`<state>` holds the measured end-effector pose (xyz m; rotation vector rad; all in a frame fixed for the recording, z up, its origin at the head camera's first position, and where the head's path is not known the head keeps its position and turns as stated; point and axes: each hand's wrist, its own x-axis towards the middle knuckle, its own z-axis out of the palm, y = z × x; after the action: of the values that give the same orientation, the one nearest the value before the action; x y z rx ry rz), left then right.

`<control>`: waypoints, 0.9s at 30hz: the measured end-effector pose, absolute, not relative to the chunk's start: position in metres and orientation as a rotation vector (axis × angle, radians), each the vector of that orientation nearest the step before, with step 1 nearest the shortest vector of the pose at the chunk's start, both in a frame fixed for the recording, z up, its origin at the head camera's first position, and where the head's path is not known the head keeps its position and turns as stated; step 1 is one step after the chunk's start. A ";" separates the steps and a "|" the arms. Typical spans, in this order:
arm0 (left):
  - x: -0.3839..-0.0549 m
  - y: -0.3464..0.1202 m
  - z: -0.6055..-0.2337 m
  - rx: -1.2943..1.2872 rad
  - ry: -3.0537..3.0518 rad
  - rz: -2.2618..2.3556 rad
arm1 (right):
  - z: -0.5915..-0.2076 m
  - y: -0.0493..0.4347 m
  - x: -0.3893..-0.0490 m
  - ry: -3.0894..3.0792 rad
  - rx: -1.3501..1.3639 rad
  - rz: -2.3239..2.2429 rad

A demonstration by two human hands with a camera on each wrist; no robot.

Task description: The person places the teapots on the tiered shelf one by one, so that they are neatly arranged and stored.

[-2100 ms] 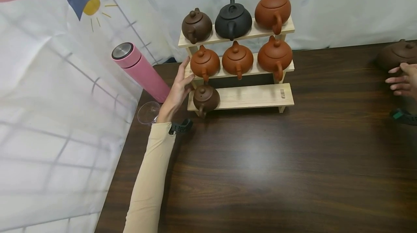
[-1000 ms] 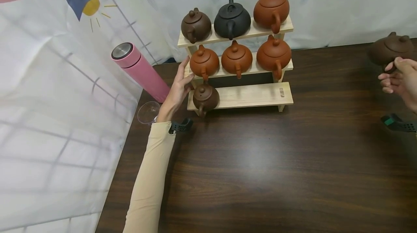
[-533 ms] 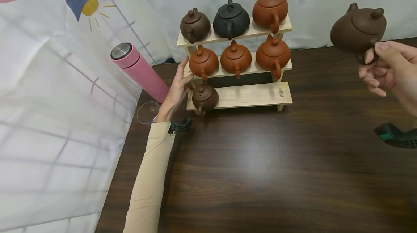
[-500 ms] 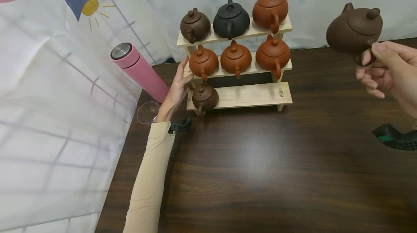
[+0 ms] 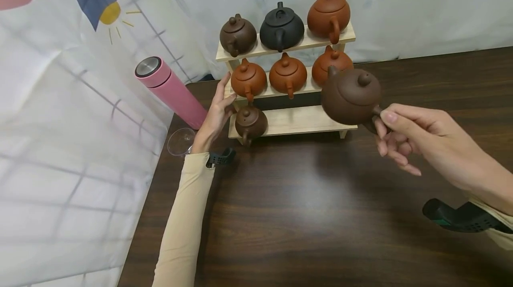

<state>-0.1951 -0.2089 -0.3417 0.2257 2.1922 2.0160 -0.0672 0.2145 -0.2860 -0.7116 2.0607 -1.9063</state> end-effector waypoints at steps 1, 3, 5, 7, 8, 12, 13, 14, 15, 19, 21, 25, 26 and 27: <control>-0.195 -0.209 -0.342 0.225 2.190 2.019 | -0.287 0.209 -0.064 2.049 -0.732 -1.889; -0.195 -0.209 -0.342 0.228 2.189 2.020 | -0.291 0.199 -0.059 2.034 -0.756 -1.849; -0.195 -0.209 -0.342 0.234 2.187 2.017 | -0.296 0.190 -0.055 2.013 -0.750 -1.811; -0.195 -0.209 -0.342 0.239 2.188 2.009 | -0.302 0.182 -0.053 2.003 -0.722 -1.776; -0.195 -0.209 -0.342 0.241 2.193 2.005 | -0.305 0.179 -0.053 2.003 -0.705 -1.761; -0.195 -0.210 -0.343 0.247 2.189 2.018 | -0.318 0.170 -0.057 2.026 -0.647 -1.728; -0.195 -0.209 -0.343 0.248 2.188 2.021 | -0.321 0.169 -0.059 2.037 -0.636 -1.725; -0.195 -0.209 -0.343 0.248 2.188 2.022 | -0.324 0.168 -0.061 2.046 -0.620 -1.725; -0.195 -0.209 -0.344 0.249 2.184 2.025 | -0.327 0.168 -0.064 2.057 -0.604 -1.727; -0.196 -0.209 -0.343 0.250 2.174 2.033 | -0.337 0.166 -0.073 2.096 -0.529 -1.762; -0.196 -0.209 -0.343 0.247 2.178 2.024 | -0.341 0.163 -0.076 2.125 -0.488 -1.778; -0.196 -0.209 -0.342 0.239 2.176 2.027 | -0.348 0.157 -0.081 2.184 -0.421 -1.801; -0.195 -0.209 -0.342 0.239 2.177 2.024 | -0.350 0.155 -0.082 2.200 -0.413 -1.801; -0.195 -0.209 -0.342 0.239 2.172 2.028 | -0.351 0.154 -0.083 2.212 -0.403 -1.800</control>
<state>-0.1953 -0.2090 -0.3421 0.2388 2.1724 2.0285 -0.0829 0.1536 -0.3509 -0.4025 2.2118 -1.7998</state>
